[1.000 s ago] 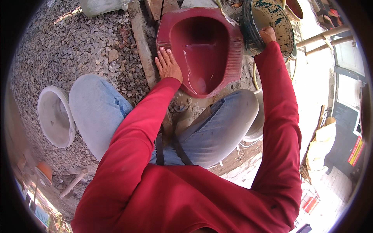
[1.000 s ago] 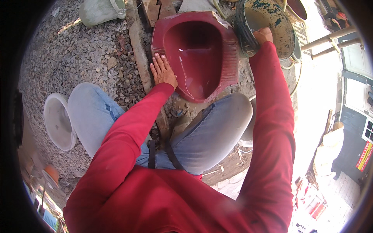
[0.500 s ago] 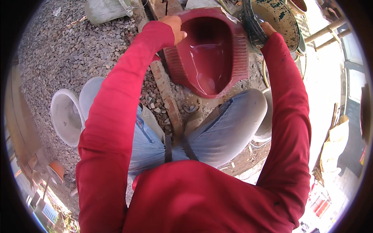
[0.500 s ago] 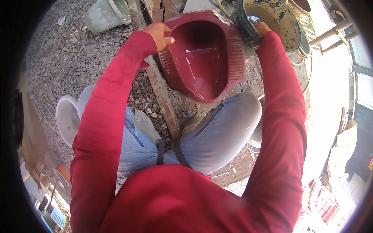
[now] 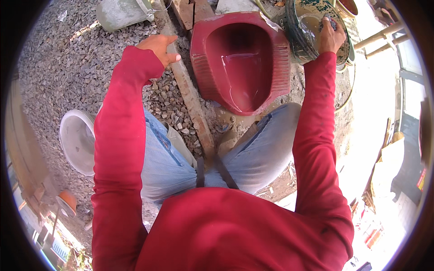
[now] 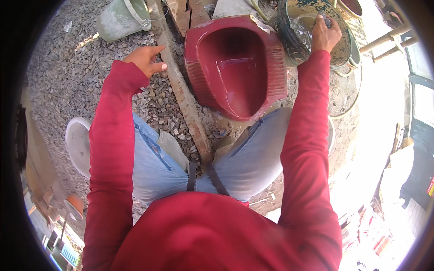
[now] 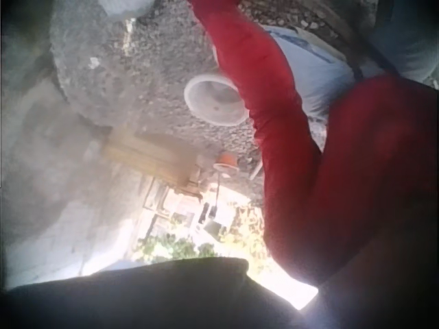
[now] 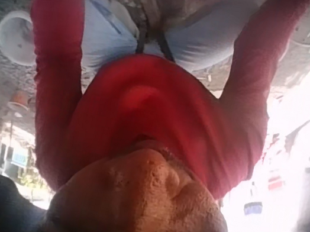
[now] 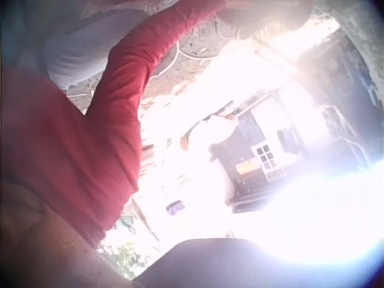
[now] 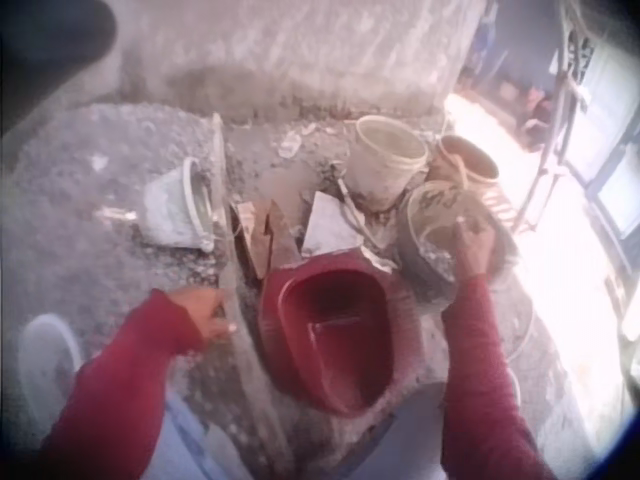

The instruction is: The person kneels on gravel and scrubs the interior of a red plastic basin with a small abrasive pad. They repeatedly dip the pad into a nearby bucket of water and continue scrubbing the basin's inner surfaces.

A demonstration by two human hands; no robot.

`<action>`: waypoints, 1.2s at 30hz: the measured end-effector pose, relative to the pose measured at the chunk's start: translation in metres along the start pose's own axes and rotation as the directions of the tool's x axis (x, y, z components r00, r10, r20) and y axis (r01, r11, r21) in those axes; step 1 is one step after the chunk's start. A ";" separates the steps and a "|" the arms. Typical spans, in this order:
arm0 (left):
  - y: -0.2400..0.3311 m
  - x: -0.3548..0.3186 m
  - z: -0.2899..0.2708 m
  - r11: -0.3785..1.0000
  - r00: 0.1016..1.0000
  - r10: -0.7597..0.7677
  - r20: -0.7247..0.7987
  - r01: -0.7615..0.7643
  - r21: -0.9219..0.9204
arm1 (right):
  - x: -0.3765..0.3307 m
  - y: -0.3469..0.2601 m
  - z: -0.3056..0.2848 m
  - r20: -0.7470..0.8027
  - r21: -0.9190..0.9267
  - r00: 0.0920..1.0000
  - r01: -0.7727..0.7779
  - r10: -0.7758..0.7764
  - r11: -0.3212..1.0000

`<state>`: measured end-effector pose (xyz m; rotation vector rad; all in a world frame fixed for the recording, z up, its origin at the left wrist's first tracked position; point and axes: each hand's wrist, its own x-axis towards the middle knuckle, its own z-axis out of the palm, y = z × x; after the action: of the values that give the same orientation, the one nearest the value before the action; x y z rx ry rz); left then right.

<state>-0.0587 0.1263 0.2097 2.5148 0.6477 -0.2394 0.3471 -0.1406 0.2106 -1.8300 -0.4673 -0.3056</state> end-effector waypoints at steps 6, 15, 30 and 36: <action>-0.001 0.011 -0.002 1.000 0.997 0.022 -0.069 -0.022 -0.009 | -0.189 -0.059 0.071 0.030 -0.179 0.993 0.118 -0.115 0.977; -0.010 0.056 0.027 0.981 0.985 -0.162 -0.063 0.168 0.097 | -0.329 0.047 0.163 0.129 -0.260 0.906 -0.361 0.403 0.895; 0.021 0.120 0.087 0.995 0.997 -0.080 0.001 0.079 0.053 | -0.306 0.030 0.154 0.623 -0.498 0.718 0.059 0.310 0.865; 0.020 0.122 0.091 0.986 0.996 -0.037 -0.087 0.051 0.161 | -0.325 0.025 0.139 0.666 -0.492 0.643 -0.002 0.378 0.871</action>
<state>0.0538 0.1119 0.1057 2.6813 0.7454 -0.2120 0.0669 -0.0669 0.0058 -2.4209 -0.8013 0.6009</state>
